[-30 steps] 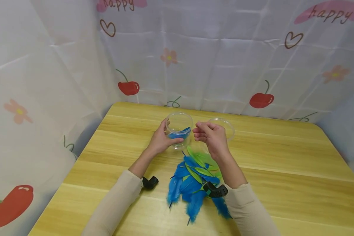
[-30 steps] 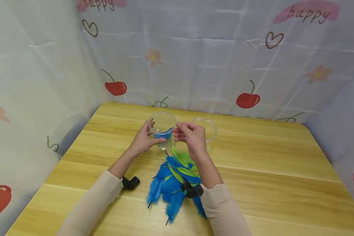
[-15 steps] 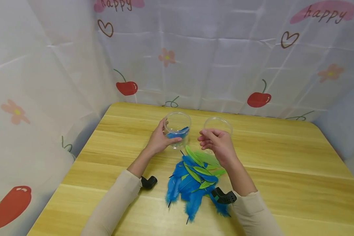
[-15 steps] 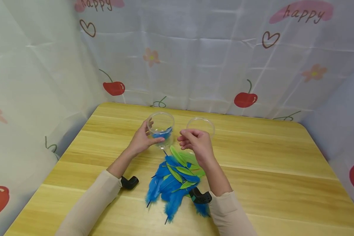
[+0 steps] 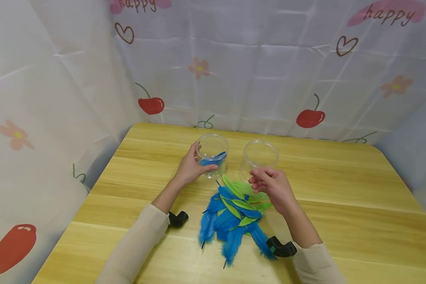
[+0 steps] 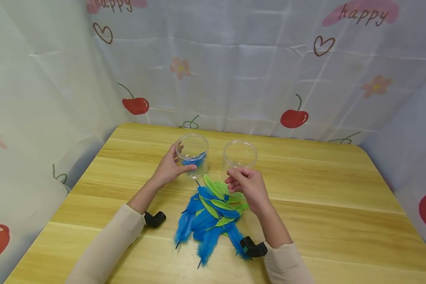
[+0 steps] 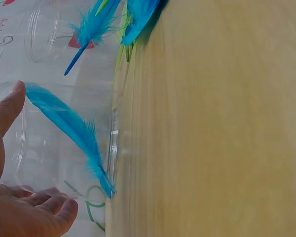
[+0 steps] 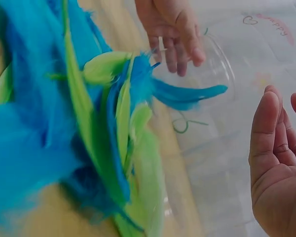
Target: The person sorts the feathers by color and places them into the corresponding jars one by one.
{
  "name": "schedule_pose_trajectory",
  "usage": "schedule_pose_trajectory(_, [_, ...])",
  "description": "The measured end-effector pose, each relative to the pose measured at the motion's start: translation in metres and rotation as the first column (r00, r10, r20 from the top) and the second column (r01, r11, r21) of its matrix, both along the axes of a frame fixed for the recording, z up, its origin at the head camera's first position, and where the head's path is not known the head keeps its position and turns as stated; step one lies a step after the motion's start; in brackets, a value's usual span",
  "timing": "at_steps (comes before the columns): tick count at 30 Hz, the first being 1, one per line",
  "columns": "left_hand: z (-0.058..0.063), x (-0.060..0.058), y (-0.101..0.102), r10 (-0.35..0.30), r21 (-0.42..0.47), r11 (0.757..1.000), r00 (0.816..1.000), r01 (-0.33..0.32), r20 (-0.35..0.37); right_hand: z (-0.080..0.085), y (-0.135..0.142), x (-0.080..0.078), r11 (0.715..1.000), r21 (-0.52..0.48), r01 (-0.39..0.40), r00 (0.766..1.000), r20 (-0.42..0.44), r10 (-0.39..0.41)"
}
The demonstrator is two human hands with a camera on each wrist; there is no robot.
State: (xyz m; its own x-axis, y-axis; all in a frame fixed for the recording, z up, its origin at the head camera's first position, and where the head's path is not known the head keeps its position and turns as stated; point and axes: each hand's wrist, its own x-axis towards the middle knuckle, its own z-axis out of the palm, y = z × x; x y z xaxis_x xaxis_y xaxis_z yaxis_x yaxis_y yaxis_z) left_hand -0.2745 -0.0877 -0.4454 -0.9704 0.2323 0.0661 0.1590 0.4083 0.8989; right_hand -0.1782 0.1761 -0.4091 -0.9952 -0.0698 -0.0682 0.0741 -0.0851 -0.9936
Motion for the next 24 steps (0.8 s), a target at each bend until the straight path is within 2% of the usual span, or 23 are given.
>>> schedule_pose_trajectory(7, [0.001,0.001,-0.001,0.005,0.004,1.000,1.000,-0.005,0.007,-0.010,0.013,0.006,1.000,0.021,0.013,0.999,0.043,-0.014])
schedule_pose_trajectory(14, [0.000,0.000,0.000,0.010,0.003,1.000,1.000,-0.010,0.009,-0.017,0.025,0.014,0.997,0.071,0.015,0.998,0.063,-0.019])
schedule_pose_trajectory(24, [0.001,0.001,0.000,0.006,-0.001,1.000,1.000,-0.006,0.005,-0.031,0.040,0.028,0.987,0.160,0.000,0.989,0.144,-0.024])
